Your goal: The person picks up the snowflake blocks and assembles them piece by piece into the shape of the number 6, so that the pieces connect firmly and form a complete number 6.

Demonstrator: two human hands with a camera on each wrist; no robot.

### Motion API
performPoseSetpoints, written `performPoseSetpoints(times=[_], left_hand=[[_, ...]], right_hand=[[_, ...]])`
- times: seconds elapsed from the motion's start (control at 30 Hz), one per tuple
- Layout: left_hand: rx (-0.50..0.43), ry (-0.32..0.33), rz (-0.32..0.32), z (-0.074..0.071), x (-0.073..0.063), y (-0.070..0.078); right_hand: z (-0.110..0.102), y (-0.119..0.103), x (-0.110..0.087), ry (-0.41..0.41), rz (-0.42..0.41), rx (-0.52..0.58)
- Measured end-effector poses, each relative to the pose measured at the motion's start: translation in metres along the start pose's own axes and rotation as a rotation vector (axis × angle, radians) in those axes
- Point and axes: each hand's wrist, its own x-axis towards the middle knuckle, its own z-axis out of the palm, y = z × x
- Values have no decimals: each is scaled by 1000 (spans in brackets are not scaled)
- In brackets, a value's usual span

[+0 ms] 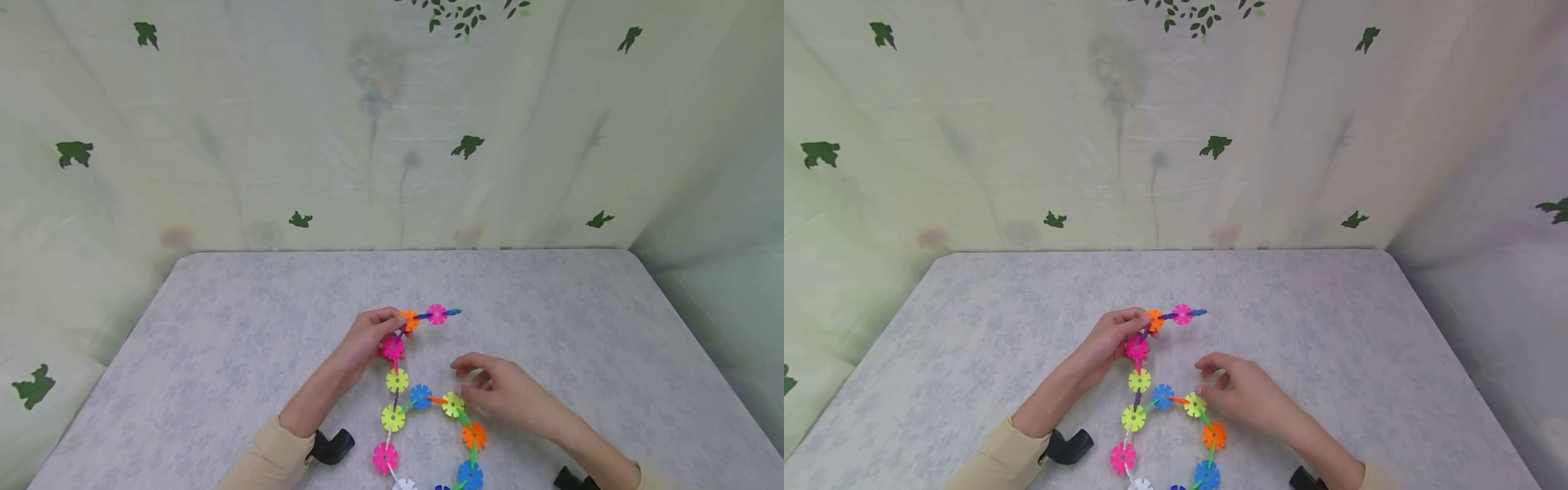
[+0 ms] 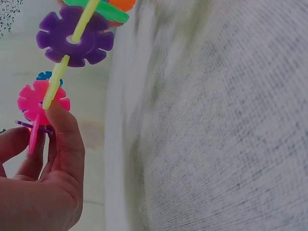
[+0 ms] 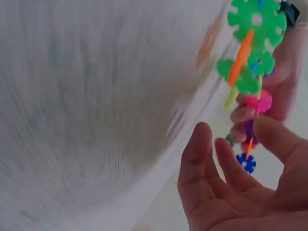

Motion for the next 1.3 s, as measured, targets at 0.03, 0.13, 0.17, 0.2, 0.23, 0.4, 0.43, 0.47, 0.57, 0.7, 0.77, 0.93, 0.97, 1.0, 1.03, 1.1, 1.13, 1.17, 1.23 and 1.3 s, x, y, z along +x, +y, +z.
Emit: performPoseSetpoints(times=[0.03,0.13,0.17,0.2,0.23,0.4,0.43,0.47,0.57,0.7,0.77,0.93,0.97,1.0,1.03,1.1,1.13,1.17,1.23,1.3], left_hand=[[2,-3,0,-1,0,0],[12,-5,6,-2,1,-2],[17,-8,10,-3,1,-2],[23,-11,12,-3,1,-3],[26,-13,13,-4,1,-4],[31,-1,17,-6,1,-7],[28,8,19,-7,1,-7],[24,19,21,-7,2,-8],[23,51,18,-10,3,-8],[36,82,12,-13,6,-8],[48,95,7,-15,8,-7],[75,122,-3,-18,12,-6],[80,125,-3,-19,13,-5],[88,129,-2,-20,14,-4],[97,132,0,-21,15,-2],[113,146,-8,-24,19,1],[122,152,-13,-26,20,3],[129,160,-21,-27,22,5],[142,173,-38,-30,27,8],[145,180,-53,-33,32,11]], right_hand=[[2,0,-3,-35,2,-4],[9,0,-9,-93,4,-7],[11,1,-10,-102,3,-4],[13,1,-10,-108,1,-1],[14,1,-11,-114,0,4],[17,1,-11,-113,-29,26],[17,1,-10,-111,-32,30],[17,1,-10,-110,-33,34],[16,0,-7,-112,-24,42],[14,-3,-2,-115,-2,27],[13,-5,0,-114,0,16],[11,-8,6,-114,-17,5],[10,-9,7,-112,-26,0],[9,-10,9,-111,-33,-7],[8,-11,12,-108,-40,-17],[6,-13,17,-101,-46,-33],[5,-14,19,-99,-48,-40],[4,-15,22,-98,-49,-48],[1,-17,27,-96,-59,-54],[-3,-19,33,-92,-76,-60]])
